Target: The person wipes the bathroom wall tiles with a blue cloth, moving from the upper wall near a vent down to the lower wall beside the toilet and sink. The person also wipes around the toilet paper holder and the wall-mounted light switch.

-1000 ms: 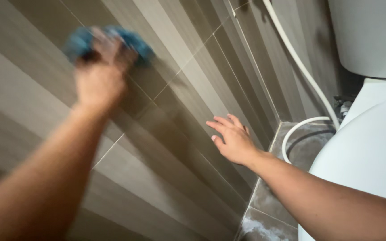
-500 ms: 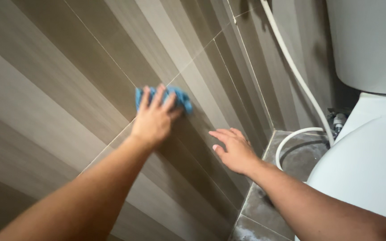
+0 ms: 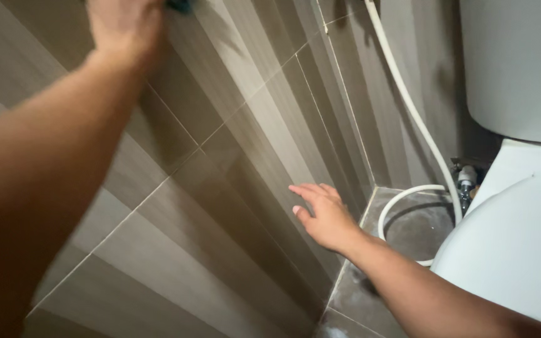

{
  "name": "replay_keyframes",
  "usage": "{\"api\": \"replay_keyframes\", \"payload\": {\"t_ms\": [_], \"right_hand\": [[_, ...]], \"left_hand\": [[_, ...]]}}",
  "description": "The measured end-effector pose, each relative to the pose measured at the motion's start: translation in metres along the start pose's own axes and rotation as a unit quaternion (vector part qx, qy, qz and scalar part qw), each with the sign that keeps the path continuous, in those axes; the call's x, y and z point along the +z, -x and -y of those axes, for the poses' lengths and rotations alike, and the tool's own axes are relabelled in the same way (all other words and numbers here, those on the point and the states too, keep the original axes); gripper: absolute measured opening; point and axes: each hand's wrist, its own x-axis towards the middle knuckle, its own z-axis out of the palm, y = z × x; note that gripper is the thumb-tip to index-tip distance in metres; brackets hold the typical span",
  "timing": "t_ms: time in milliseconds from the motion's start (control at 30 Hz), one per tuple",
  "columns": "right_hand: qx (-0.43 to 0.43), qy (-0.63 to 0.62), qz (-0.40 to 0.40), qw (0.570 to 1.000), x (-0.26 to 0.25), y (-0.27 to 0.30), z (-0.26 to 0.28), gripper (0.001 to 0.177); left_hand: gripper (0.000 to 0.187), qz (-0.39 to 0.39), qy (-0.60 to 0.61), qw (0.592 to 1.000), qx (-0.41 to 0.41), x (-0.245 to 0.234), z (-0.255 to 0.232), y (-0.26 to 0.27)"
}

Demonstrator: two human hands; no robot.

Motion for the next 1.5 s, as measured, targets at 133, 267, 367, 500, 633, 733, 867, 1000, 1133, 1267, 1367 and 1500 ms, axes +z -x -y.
{"api": "replay_keyframes", "payload": {"t_ms": [133,267,367,500,633,733,867,1000,1133,1267,1367,1500], "right_hand": [[-0.022,0.007,-0.026,0.999,-0.004,-0.004,-0.009,0.044],[0.012,0.012,-0.029,0.999,-0.01,-0.005,-0.009,0.044],[0.021,0.002,-0.027,0.999,-0.012,-0.005,-0.004,0.045],[0.027,-0.002,-0.012,1.0,-0.012,-0.002,-0.004,0.045],[0.051,-0.01,-0.004,0.999,-0.013,-0.001,-0.004,0.045],[0.056,-0.011,-0.009,0.998,-0.013,-0.003,-0.004,0.045],[0.059,-0.019,0.0,0.998,-0.013,-0.003,-0.003,0.045],[0.061,-0.02,-0.005,0.998,-0.013,-0.002,-0.005,0.042],[0.073,-0.038,-0.015,0.997,-0.016,-0.005,-0.002,0.041],[0.099,-0.067,-0.012,0.993,-0.017,-0.006,0.005,0.041],[0.144,-0.076,0.014,0.987,-0.019,-0.004,0.005,0.042],[0.092,-0.043,-0.004,0.995,-0.018,-0.003,-0.003,0.04]], "left_hand": [[0.046,-0.157,0.02,0.977,0.139,0.015,-0.064,0.055],[0.034,0.089,0.041,0.973,0.208,0.015,-0.144,0.129],[0.033,0.068,0.11,0.958,0.255,0.008,-0.178,0.178],[0.032,0.139,0.006,0.963,0.231,0.008,-0.17,0.157],[0.028,-0.012,-0.04,0.992,0.121,0.012,-0.121,0.07],[0.028,0.018,0.102,0.994,0.045,0.02,-0.097,0.028],[0.029,-0.037,0.089,0.991,0.095,0.032,-0.114,0.04],[0.036,0.056,-0.002,0.983,0.175,0.036,-0.175,0.112],[0.031,0.158,0.142,0.949,0.234,0.025,-0.209,0.195],[0.034,0.165,0.058,0.954,0.243,0.03,-0.202,0.187],[0.037,0.104,-0.029,0.978,0.181,0.04,-0.183,0.123],[0.038,0.017,0.086,0.992,0.09,0.051,-0.145,0.045]]}}
